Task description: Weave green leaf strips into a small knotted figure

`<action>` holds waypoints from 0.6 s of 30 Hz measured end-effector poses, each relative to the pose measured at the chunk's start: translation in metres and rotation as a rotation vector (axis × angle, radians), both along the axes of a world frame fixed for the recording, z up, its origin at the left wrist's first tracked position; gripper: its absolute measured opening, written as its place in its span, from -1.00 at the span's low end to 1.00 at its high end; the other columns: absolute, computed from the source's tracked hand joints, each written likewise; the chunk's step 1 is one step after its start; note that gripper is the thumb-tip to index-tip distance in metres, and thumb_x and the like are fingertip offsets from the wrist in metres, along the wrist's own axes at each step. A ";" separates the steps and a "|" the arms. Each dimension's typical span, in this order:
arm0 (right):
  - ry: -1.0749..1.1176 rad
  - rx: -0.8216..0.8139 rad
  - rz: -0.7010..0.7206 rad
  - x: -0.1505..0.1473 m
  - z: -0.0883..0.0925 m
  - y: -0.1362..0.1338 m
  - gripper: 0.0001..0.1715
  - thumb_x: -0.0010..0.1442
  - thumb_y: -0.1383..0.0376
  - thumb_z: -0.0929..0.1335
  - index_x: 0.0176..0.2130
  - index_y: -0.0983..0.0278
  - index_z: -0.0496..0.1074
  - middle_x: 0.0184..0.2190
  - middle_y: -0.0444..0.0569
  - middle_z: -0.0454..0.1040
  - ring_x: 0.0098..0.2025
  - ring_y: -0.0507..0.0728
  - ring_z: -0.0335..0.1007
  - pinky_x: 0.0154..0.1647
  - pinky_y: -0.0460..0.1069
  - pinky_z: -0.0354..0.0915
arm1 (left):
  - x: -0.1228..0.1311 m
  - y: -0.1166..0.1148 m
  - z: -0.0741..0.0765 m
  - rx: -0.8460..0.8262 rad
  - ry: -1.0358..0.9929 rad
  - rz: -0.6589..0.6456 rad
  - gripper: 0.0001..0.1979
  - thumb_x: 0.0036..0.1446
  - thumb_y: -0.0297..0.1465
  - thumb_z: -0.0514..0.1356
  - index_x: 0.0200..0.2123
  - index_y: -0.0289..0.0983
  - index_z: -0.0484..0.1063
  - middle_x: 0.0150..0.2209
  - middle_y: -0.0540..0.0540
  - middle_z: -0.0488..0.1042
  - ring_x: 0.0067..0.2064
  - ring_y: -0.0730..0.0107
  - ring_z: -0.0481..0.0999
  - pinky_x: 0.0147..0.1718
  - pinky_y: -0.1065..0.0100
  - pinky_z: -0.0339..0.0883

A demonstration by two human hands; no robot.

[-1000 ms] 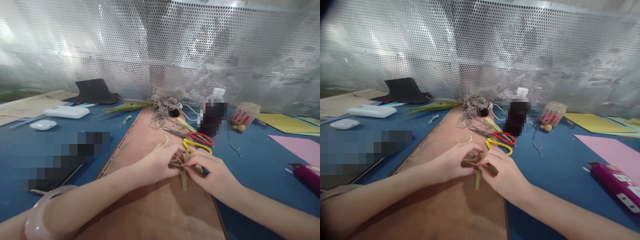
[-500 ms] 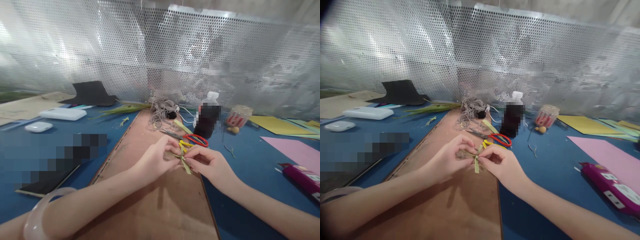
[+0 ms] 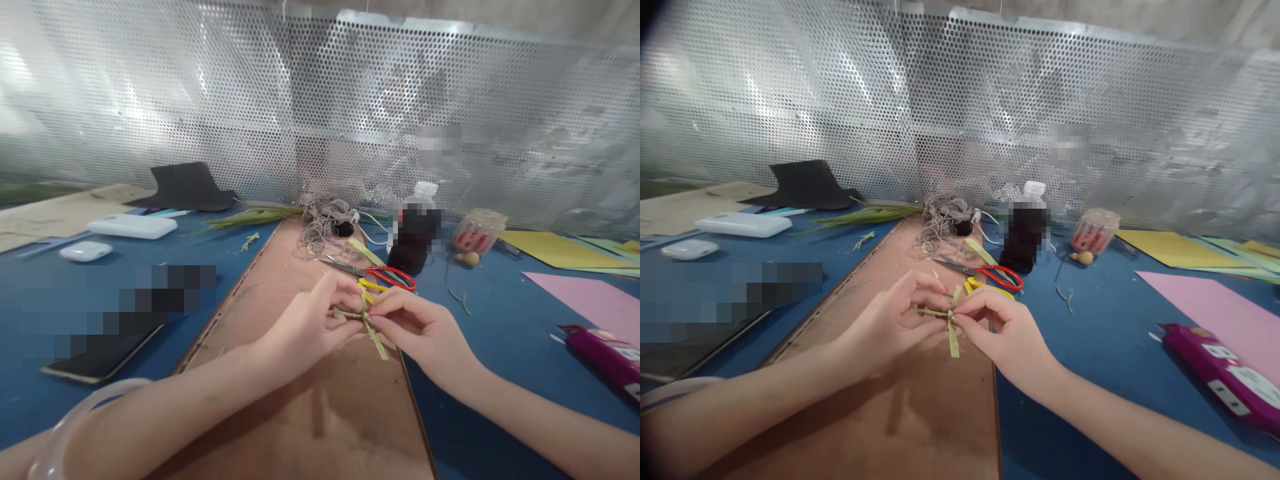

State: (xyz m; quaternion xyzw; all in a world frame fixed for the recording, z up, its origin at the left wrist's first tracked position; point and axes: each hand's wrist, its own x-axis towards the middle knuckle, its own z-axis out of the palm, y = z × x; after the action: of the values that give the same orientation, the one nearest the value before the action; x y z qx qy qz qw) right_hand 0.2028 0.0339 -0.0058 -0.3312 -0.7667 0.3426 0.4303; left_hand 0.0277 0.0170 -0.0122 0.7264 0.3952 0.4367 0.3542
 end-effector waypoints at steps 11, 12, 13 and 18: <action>-0.051 0.094 0.032 0.004 -0.002 -0.001 -0.89 0.03 0.42 0.35 -0.37 0.25 0.45 -0.34 -0.04 0.48 -0.26 0.10 0.42 -0.28 -0.03 0.36 | 0.003 -0.002 0.000 0.010 0.038 0.065 -0.67 0.01 -0.42 0.20 -0.16 -0.16 0.15 -0.29 0.03 0.53 -0.22 0.41 0.51 -0.25 0.39 0.35; -0.067 0.115 0.023 0.004 -0.001 -0.002 -0.88 0.03 0.43 0.35 -0.37 0.24 0.45 -0.33 -0.03 0.49 -0.25 0.10 0.42 -0.27 -0.03 0.37 | 0.003 -0.002 0.000 0.011 0.028 0.066 -0.66 0.01 -0.42 0.20 -0.15 -0.16 0.15 -0.30 0.03 0.53 -0.22 0.41 0.51 -0.25 0.39 0.35; -0.082 0.135 0.016 0.004 0.000 -0.003 -0.88 0.03 0.43 0.34 -0.37 0.24 0.45 -0.33 -0.03 0.49 -0.25 0.10 0.42 -0.27 -0.03 0.37 | 0.003 -0.002 -0.001 0.012 0.021 0.064 -0.66 0.01 -0.42 0.20 -0.15 -0.16 0.14 -0.31 0.04 0.53 -0.23 0.41 0.51 -0.25 0.38 0.35; -0.152 0.206 -0.002 0.003 0.006 -0.007 -0.88 0.03 0.44 0.34 -0.38 0.25 0.45 -0.36 -0.06 0.49 -0.29 0.08 0.42 -0.26 -0.03 0.36 | 0.003 -0.003 0.000 -0.011 -0.001 0.017 -0.65 0.03 -0.47 0.18 -0.13 -0.15 0.13 -0.27 0.02 0.51 -0.18 0.41 0.49 -0.18 0.35 0.32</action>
State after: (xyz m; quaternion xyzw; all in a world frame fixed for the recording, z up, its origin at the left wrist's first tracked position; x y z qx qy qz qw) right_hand 0.2055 0.0271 -0.0001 -0.3109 -0.8280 0.2353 0.4029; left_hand 0.0306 0.0138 -0.0126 0.7208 0.4036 0.4381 0.3545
